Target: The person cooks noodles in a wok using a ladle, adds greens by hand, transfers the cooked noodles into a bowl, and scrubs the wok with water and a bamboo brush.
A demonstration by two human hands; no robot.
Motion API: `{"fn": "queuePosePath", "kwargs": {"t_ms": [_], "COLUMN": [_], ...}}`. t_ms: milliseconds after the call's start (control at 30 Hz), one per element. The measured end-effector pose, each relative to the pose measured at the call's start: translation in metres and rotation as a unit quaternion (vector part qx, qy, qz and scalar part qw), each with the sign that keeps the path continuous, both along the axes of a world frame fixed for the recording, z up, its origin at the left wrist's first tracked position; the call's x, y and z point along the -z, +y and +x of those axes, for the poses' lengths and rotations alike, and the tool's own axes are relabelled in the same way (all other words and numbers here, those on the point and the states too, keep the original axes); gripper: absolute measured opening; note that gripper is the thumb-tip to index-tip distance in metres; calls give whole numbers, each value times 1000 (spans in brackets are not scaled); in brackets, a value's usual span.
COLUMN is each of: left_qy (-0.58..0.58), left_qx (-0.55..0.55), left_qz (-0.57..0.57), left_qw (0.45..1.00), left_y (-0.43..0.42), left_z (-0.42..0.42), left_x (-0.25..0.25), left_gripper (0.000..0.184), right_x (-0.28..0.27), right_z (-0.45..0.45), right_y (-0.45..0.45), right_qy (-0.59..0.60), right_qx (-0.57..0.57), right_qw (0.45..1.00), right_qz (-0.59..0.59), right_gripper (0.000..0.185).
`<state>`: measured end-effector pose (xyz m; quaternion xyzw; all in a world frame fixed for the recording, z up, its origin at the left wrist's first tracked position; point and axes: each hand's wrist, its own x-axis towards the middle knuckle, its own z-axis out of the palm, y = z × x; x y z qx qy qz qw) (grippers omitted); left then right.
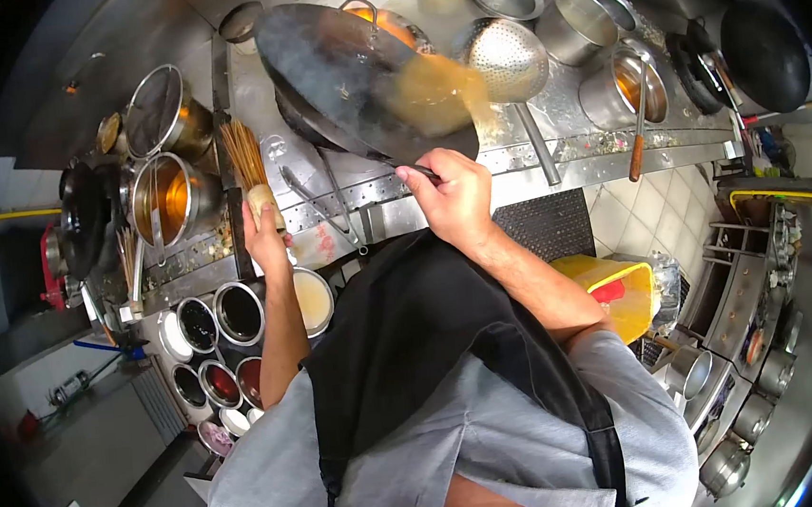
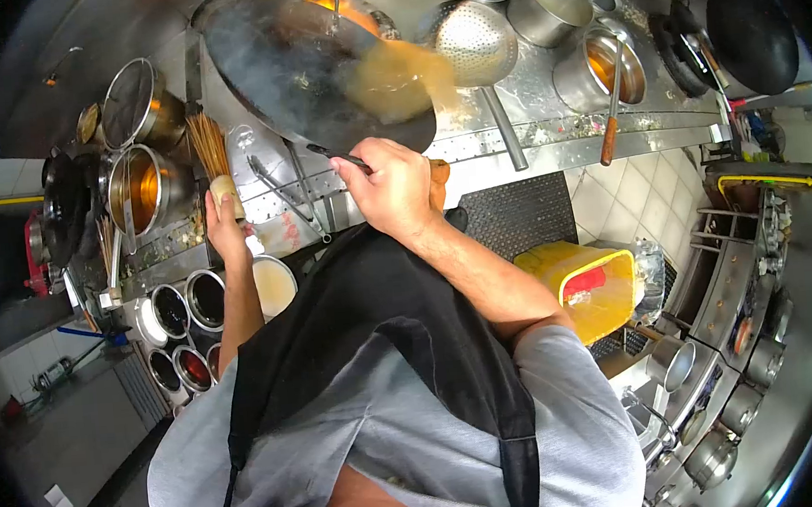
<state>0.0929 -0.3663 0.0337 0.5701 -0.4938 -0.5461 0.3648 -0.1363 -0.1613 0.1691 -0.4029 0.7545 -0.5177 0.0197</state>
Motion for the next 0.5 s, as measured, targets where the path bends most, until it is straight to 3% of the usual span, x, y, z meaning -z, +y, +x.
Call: {"fn": "queuePosePath", "kwargs": {"t_ms": [267, 300, 333, 367, 400, 467, 500], "left_qy": [-55, -63, -47, -30, -14, -65, -126], "left_qx": [2, -4, -5, -8, -11, 76, 102], "left_qz": [86, 74, 43, 47, 52, 168, 124], "left_qw": [995, 995, 998, 998, 998, 981, 979], "left_y": [19, 17, 5, 6, 10, 17, 21], "left_z": [-4, -1, 14, 15, 12, 15, 10], "left_x": [62, 85, 145, 158, 157, 151, 143], "left_gripper": [74, 70, 71, 73, 76, 78, 75], "right_x": [-1, 1, 2, 1, -2, -4, -4], "right_z": [-11, -13, -14, -15, -15, -16, -15], "right_y": [3, 4, 4, 5, 6, 5, 3], "right_qy": [-150, -156, -162, -162, -162, -149, -135], "right_qx": [52, 53, 55, 56, 56, 50, 43], "right_qw": [986, 985, 984, 984, 984, 986, 988], "right_qz": [-40, -48, -56, -55, -53, -55, -60], "right_gripper": [27, 28, 28, 27, 27, 26, 26]}}
